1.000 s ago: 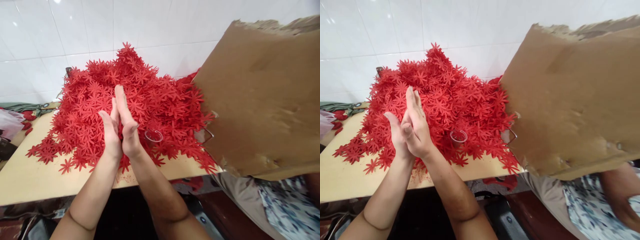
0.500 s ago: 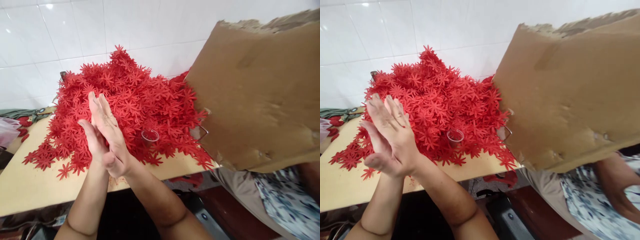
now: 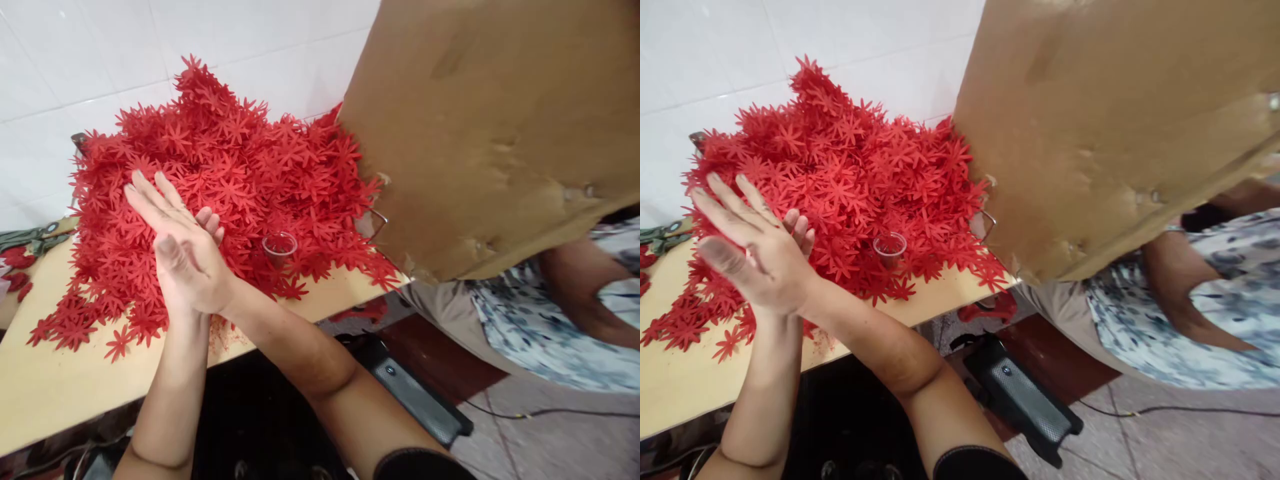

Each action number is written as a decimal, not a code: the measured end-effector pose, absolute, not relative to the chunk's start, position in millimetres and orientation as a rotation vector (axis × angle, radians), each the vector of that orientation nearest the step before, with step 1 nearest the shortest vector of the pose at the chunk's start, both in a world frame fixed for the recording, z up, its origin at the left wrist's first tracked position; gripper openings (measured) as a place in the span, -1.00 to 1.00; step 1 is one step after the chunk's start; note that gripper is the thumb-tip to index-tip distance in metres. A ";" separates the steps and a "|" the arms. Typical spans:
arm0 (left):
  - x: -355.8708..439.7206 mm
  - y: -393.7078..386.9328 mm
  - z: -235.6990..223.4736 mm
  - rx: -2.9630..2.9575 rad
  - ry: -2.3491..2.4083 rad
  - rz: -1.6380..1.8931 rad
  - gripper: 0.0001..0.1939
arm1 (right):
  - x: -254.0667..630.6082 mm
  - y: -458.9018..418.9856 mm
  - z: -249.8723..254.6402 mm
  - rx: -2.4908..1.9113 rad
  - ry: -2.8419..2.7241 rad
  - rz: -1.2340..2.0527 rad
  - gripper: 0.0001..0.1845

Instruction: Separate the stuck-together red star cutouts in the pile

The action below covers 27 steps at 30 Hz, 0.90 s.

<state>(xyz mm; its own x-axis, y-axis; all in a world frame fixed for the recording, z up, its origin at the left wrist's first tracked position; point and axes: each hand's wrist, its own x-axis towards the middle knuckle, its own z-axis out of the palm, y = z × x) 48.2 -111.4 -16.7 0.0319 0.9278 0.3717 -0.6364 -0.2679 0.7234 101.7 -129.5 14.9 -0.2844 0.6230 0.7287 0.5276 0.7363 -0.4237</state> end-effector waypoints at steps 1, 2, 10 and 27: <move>45.8 -110.0 -18.6 0.921 0.444 1.608 -0.75 | 112.3 -128.2 11.5 -0.806 -1.918 0.137 -0.48; 42.4 -109.1 -20.1 0.864 0.485 1.644 -0.82 | 125.9 -126.8 5.6 -0.687 -1.869 0.247 -0.47; 21.3 -107.3 -29.5 0.773 0.510 1.559 -0.89 | 252.4 -103.5 -66.2 -1.698 -1.669 0.209 -0.68; 31.3 -117.3 -36.4 0.872 0.608 1.342 -0.79 | 287.9 -69.1 -48.0 -2.129 -1.524 -0.183 -0.48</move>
